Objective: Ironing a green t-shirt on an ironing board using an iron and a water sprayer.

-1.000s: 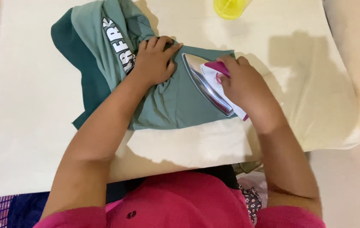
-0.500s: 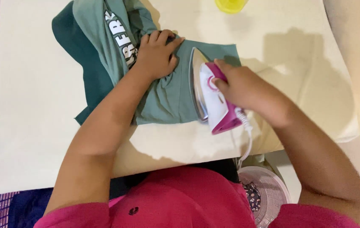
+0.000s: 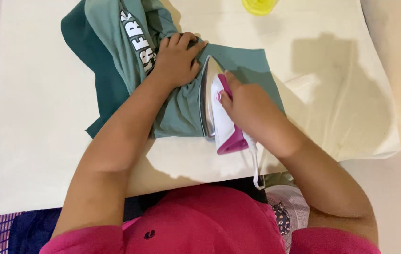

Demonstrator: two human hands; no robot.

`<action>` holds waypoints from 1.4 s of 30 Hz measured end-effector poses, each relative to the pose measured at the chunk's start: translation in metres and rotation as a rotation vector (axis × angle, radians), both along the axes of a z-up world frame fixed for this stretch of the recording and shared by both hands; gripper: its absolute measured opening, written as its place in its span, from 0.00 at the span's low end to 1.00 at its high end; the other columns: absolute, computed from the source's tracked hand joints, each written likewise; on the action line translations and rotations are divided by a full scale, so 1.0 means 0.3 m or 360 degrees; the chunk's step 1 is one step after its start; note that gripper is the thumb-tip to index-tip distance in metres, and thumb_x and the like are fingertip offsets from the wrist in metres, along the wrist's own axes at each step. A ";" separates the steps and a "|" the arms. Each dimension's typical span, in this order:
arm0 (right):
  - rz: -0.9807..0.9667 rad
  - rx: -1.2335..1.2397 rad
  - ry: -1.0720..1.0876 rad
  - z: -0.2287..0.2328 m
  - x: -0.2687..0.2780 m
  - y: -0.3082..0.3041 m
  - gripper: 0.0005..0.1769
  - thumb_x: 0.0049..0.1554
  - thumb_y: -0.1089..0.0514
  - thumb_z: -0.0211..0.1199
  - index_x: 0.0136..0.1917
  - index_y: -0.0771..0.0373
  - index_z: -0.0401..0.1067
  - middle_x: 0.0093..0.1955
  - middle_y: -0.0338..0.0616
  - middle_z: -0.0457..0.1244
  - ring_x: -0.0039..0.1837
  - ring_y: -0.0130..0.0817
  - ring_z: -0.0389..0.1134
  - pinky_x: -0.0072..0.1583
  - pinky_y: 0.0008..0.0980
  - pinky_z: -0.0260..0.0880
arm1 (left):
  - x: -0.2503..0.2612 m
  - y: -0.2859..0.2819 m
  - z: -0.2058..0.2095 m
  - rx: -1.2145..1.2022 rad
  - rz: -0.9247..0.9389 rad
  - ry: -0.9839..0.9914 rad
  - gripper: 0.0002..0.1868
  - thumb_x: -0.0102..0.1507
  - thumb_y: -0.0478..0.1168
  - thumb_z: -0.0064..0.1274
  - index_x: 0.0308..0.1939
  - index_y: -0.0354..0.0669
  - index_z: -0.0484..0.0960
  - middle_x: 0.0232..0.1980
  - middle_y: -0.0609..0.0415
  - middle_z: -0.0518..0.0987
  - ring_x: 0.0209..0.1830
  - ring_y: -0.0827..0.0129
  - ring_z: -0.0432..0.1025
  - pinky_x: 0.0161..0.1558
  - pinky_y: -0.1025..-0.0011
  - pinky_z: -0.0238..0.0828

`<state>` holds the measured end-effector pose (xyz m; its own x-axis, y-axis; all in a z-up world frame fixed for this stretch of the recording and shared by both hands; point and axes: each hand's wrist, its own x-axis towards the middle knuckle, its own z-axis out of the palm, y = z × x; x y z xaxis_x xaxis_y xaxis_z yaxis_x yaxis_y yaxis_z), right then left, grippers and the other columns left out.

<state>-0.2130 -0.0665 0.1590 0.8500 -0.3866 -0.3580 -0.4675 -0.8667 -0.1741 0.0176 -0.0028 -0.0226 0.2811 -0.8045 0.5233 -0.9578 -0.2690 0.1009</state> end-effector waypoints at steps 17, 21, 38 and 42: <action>-0.0274 0.0110 -0.0413 -0.093 0.164 -0.288 0.31 0.61 0.48 0.47 0.77 0.53 0.62 0.56 0.65 0.68 0.51 0.60 0.71 0.52 0.53 0.69 | 0.006 -0.002 0.005 0.0075 0.0041 0.0103 0.33 0.64 0.56 0.43 0.72 0.50 0.75 0.66 0.50 0.71 0.59 0.47 0.63 0.52 0.47 0.59; -0.0231 -0.0085 -0.0379 -0.044 0.068 -0.353 0.30 0.63 0.49 0.47 0.76 0.59 0.65 0.57 0.73 0.67 0.62 0.72 0.67 0.63 0.64 0.68 | -0.028 0.035 0.087 0.0334 0.0091 0.0326 0.28 0.69 0.54 0.41 0.72 0.55 0.75 0.66 0.56 0.67 0.63 0.57 0.62 0.56 0.59 0.55; -0.0779 -0.0179 -0.0027 0.038 -0.270 -0.467 0.32 0.63 0.44 0.49 0.80 0.44 0.60 0.65 0.69 0.66 0.69 0.67 0.65 0.69 0.57 0.65 | -0.037 0.028 0.078 0.0339 0.0104 0.0287 0.27 0.70 0.52 0.41 0.73 0.56 0.73 0.67 0.55 0.68 0.66 0.55 0.63 0.57 0.58 0.56; -0.0635 0.0116 -0.0179 0.043 -0.340 -0.569 0.32 0.64 0.51 0.50 0.80 0.58 0.57 0.62 0.81 0.64 0.67 0.75 0.64 0.69 0.67 0.60 | -0.037 0.025 0.070 0.0367 0.0119 0.0244 0.28 0.69 0.53 0.42 0.72 0.54 0.74 0.67 0.52 0.69 0.65 0.51 0.64 0.58 0.53 0.58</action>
<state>-0.3151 -0.2373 0.1720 0.6742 -0.6703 -0.3099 -0.7384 -0.6051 -0.2976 0.0065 0.0048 -0.0017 0.4057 -0.8715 0.2756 -0.9128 -0.3708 0.1713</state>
